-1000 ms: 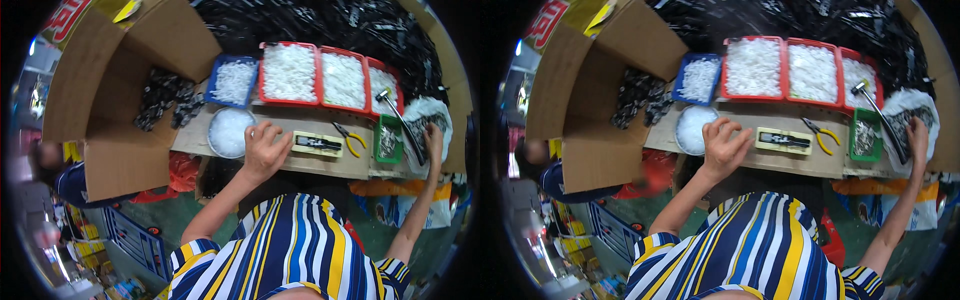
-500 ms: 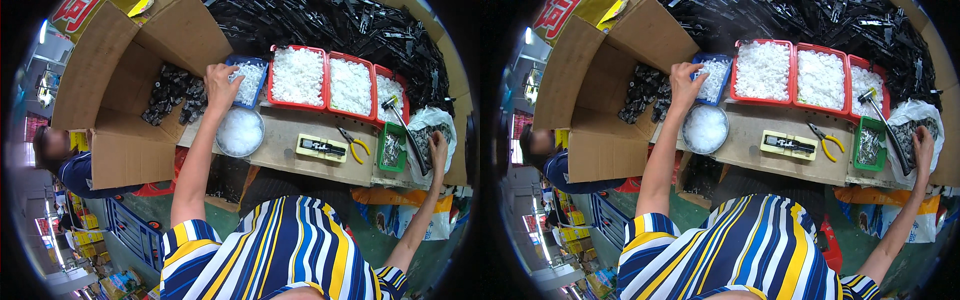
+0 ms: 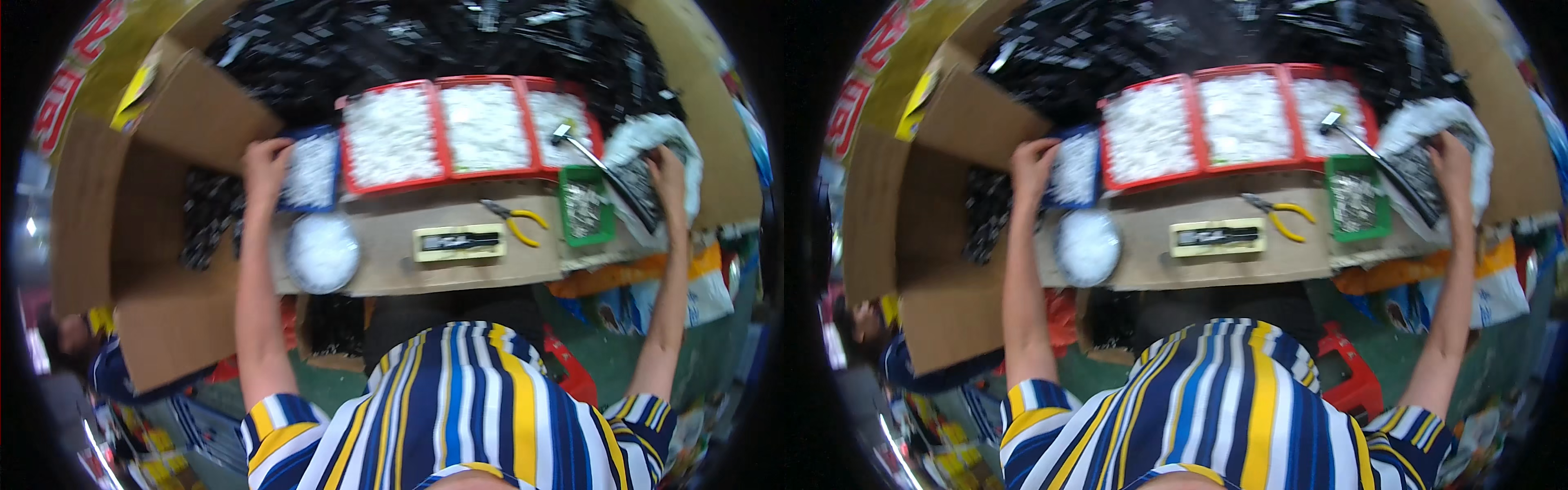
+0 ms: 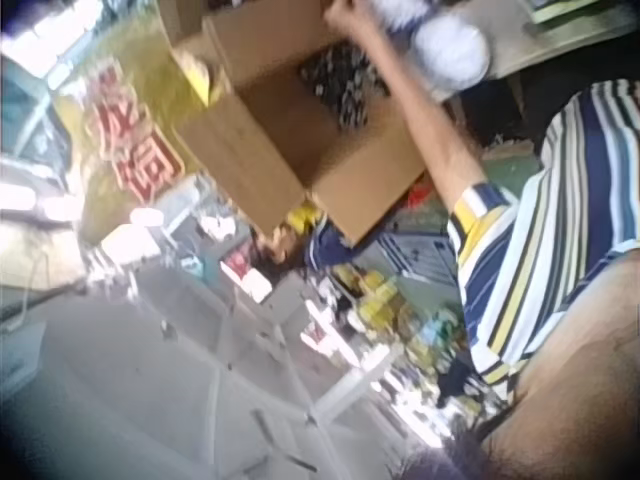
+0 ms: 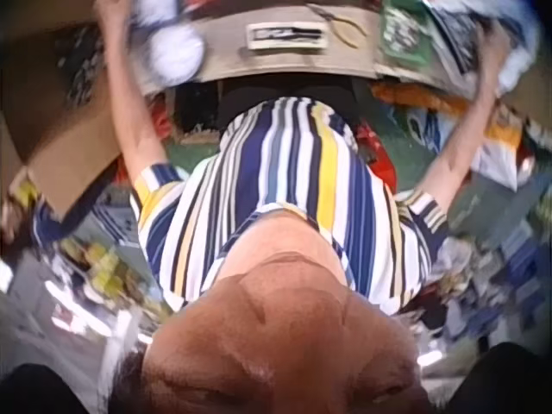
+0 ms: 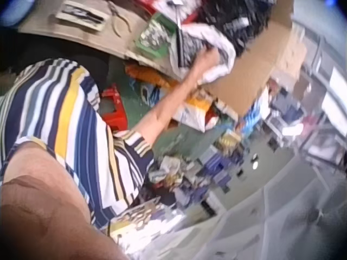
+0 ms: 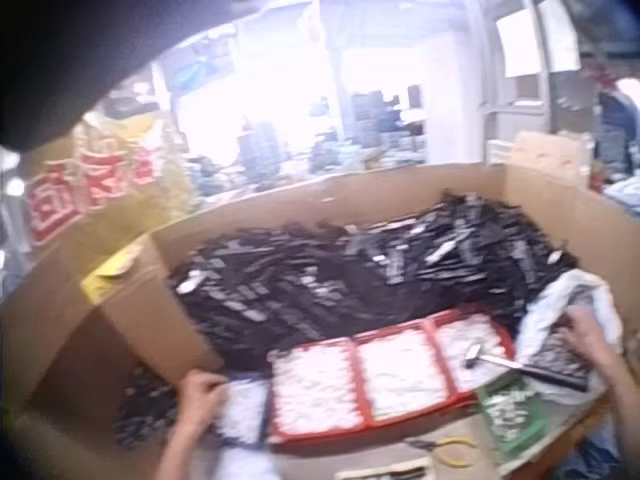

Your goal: The person assembles lock cylinders by inserting white plastic components and metal pins into a black housing. They use a hammer to tap the pins into place and pliers to adjust the assembly. The finished units are placed into a cardboard box.

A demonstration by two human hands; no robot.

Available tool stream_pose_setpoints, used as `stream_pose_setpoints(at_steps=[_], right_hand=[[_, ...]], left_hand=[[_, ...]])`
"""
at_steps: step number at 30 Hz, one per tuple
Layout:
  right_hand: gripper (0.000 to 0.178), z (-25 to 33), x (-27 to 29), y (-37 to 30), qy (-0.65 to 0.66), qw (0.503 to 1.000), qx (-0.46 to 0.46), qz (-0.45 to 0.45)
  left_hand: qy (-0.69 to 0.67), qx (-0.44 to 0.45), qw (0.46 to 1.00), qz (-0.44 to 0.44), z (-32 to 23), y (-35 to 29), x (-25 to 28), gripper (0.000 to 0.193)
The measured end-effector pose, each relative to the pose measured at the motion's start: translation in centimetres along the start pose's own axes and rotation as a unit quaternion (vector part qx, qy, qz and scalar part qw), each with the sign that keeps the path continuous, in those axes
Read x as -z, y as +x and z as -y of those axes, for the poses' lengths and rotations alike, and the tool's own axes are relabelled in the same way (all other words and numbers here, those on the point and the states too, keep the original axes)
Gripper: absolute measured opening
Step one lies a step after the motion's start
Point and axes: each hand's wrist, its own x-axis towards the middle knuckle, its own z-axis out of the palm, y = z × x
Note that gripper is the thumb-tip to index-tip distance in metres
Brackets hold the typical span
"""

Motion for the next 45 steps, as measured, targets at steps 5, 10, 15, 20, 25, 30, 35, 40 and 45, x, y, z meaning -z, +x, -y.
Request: stream_pose_setpoints(at_steps=[5, 10, 15, 20, 25, 30, 35, 40, 45], right_hand=[[0.013, 2.1, 2.7, 0.2, 0.012, 0.997, -0.037, -0.061], [0.015, 2.4, 2.6, 0.4, 0.06, 0.997, -0.029, -0.04], [0.025, 0.6, -0.1, 1.3, -0.038, 0.999, 0.003, -0.002], [0.021, -6.6, -1.6, 2.3, 0.202, 0.973, -0.05, 0.101], [0.029, -7.2, -2.5, 3.7, -0.04, 0.998, -0.028, 0.034], [0.031, -9.9, -1.7, 4.6, -0.01, 0.996, -0.03, 0.083], [0.03, -14.4, 1.6, 1.8, 0.164, 0.981, -0.103, 0.012], [0.024, -3.3, 4.3, -2.1, 0.284, 0.955, -0.072, -0.044], [0.013, 13.7, 2.8, -5.8, 0.415, 0.905, -0.066, 0.058]], left_hand=[[-0.133, 0.002, 0.991, -0.027, -0.2, 0.1, 1.9, 0.015], [-0.136, -0.016, 0.99, -0.024, -4.6, -1.7, 4.7, 0.012], [-0.145, -0.02, 0.989, 0.005, -5.9, -5.8, 6.9, 0.012], [-0.076, -0.003, 0.997, 0.031, -7.2, -10.0, 9.1, 0.013], [-0.033, -0.006, 0.999, 0.041, -7.6, -13.7, 8.9, 0.013], [0.006, -0.047, 0.996, 0.077, -7.0, -14.9, 7.0, 0.015], [-0.018, -0.057, 0.997, 0.045, -7.2, -14.4, 7.2, 0.014], [-0.081, -0.015, 0.997, -0.01, -9.2, -13.9, 8.3, 0.013], [-0.202, 0.022, 0.979, -0.034, -13.2, -13.4, 6.0, 0.014]])
